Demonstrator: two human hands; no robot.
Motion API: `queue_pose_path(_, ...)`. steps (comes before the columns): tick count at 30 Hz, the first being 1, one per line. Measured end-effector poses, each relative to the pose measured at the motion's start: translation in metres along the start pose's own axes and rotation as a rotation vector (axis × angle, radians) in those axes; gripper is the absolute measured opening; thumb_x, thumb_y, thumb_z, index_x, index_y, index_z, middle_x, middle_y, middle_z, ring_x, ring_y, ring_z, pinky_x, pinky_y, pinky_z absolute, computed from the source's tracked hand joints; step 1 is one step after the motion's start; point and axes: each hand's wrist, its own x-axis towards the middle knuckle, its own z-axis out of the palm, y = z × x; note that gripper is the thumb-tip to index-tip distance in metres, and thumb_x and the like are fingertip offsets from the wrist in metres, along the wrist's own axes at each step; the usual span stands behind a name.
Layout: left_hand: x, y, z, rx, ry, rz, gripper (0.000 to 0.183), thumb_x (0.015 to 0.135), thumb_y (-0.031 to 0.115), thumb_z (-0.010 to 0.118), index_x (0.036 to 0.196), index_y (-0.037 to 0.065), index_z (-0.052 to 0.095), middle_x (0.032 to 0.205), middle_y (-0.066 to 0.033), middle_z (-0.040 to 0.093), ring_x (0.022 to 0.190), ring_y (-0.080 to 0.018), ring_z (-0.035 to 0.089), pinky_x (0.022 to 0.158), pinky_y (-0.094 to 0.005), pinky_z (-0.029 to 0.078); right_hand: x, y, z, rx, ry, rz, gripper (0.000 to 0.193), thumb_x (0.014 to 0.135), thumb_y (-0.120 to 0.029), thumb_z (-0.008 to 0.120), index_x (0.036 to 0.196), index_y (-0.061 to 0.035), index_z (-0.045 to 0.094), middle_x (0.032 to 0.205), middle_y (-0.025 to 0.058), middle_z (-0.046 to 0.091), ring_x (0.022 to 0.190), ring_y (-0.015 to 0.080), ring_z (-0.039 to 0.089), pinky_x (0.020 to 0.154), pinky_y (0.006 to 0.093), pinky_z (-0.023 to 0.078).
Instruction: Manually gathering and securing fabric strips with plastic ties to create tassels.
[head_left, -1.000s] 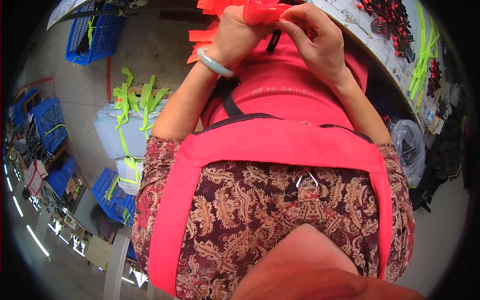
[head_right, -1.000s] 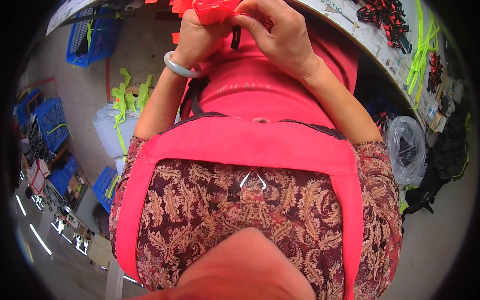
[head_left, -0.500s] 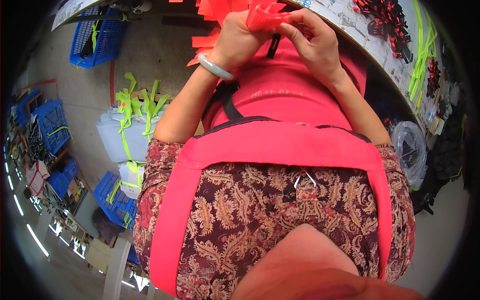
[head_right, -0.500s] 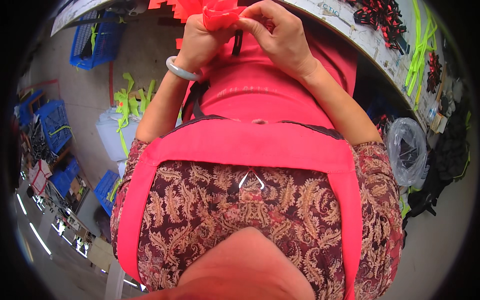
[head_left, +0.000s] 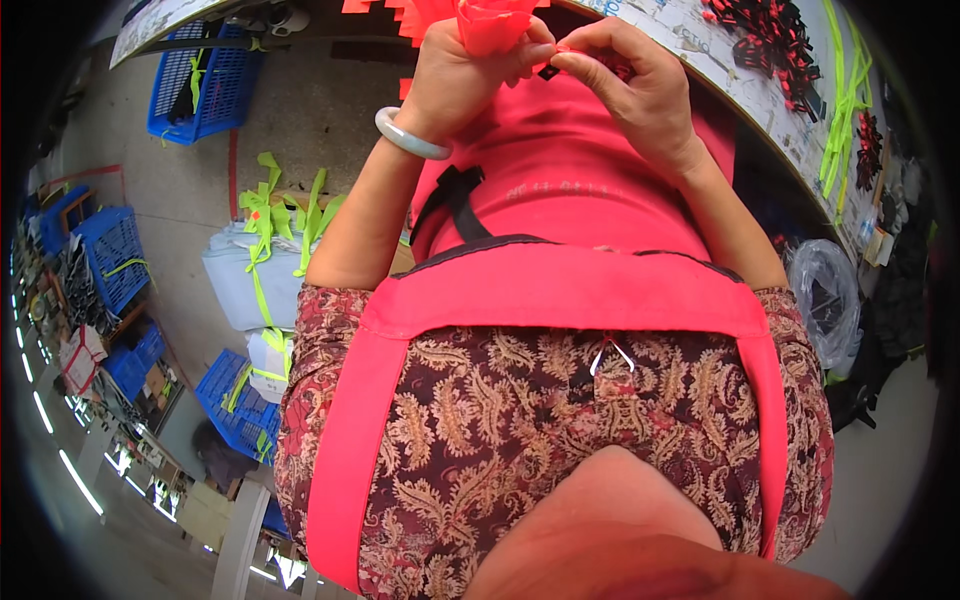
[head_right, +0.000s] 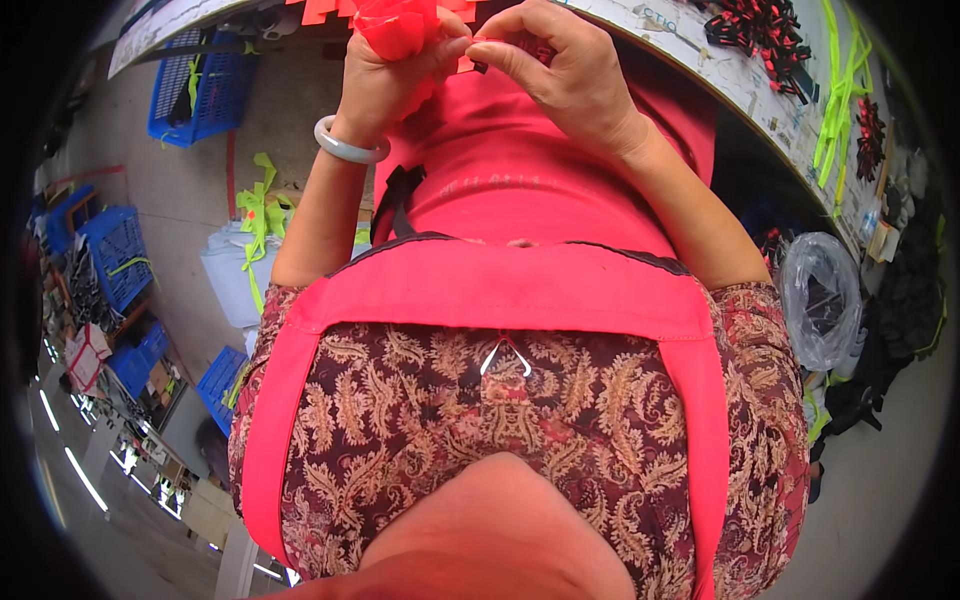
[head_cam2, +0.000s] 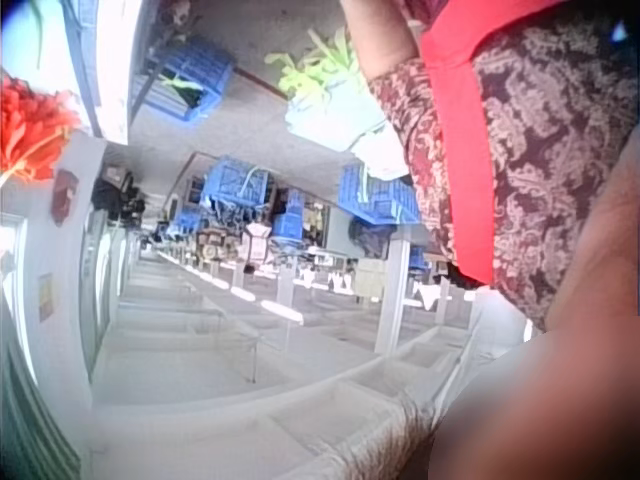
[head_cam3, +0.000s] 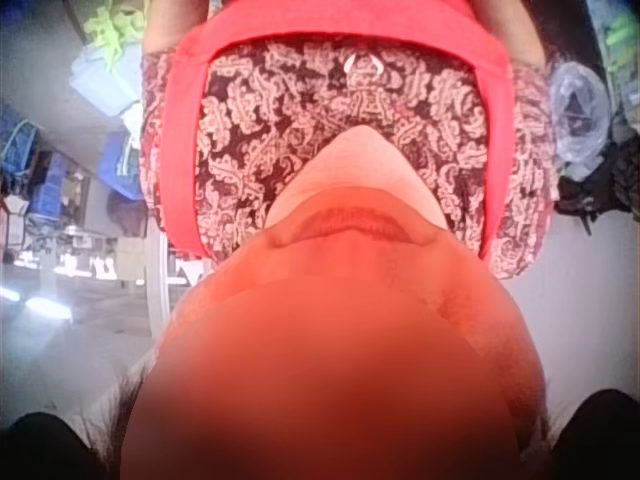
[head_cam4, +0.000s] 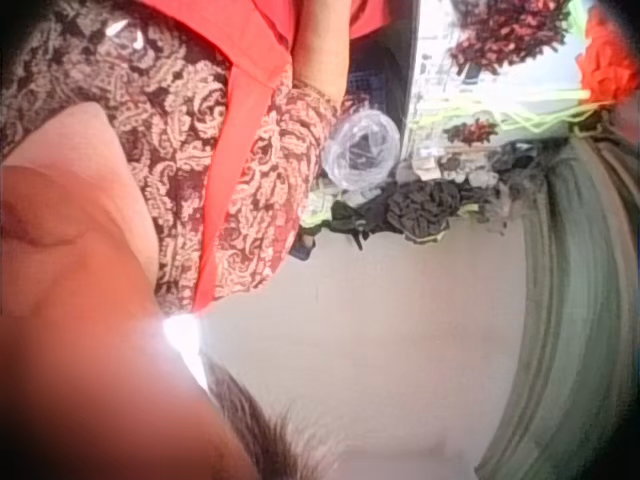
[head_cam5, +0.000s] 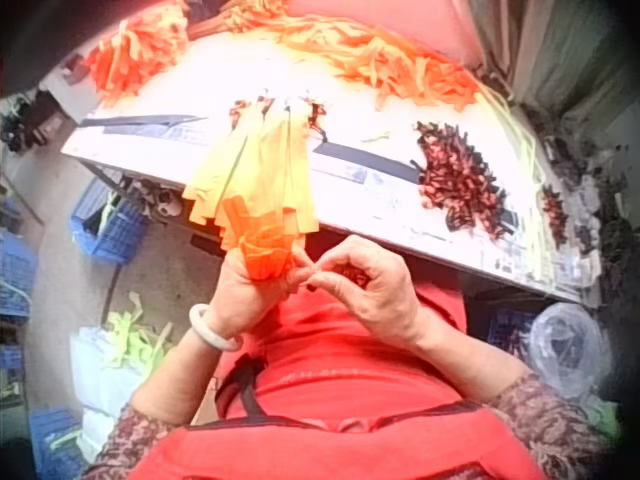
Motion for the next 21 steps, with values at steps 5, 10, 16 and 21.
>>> queue_pose_path(5,-0.014,0.003,0.0,-0.064,0.132,-0.31,0.006,0.085,0.002,0.069,0.091,0.001,0.067,0.081,-0.0012,0.065,0.07,-0.0082,0.059,0.062,-0.0215,0.047,0.005,-0.007,-0.004,-0.167,-0.068,-0.125,0.013,0.088,-0.005,0.067,0.097,0.0026,0.062,0.085,0.0032,0.063,0.079,0.0069,0.06,0.07,0.0186,0.048)
queue_pose_path(10,-0.017,0.007,0.007,0.006,0.183,-0.33,0.002,0.085,0.002,0.067,0.083,0.0,0.067,0.071,0.0002,0.062,0.061,-0.0052,0.055,0.053,-0.0202,0.044,-0.004,0.019,0.011,-0.035,0.016,-0.075,0.015,0.088,-0.014,0.068,0.094,-0.0003,0.063,0.077,0.002,0.061,0.064,0.0064,0.052,0.057,0.0217,0.043)
queue_pose_path(16,-0.013,0.014,0.001,-0.163,0.171,-0.429,0.009,0.09,0.011,0.065,0.093,0.002,0.063,0.071,0.0019,0.058,0.059,-0.0058,0.053,0.053,-0.0206,0.042,-0.003,0.003,0.007,0.237,0.004,0.249,0.014,0.091,-0.014,0.065,0.098,-0.0015,0.066,0.075,-0.0037,0.06,0.063,0.0014,0.048,0.055,0.017,0.04)
queue_pose_path(21,-0.008,0.016,0.0,-0.022,0.143,-0.435,0.013,0.088,0.01,0.068,0.097,0.001,0.066,0.072,0.0012,0.06,0.061,-0.0053,0.054,0.053,-0.0198,0.043,0.002,0.007,0.003,0.233,0.024,0.159,0.013,0.097,-0.012,0.056,0.1,-0.0016,0.062,0.078,-0.0018,0.059,0.06,0.0001,0.045,0.052,0.0151,0.035)
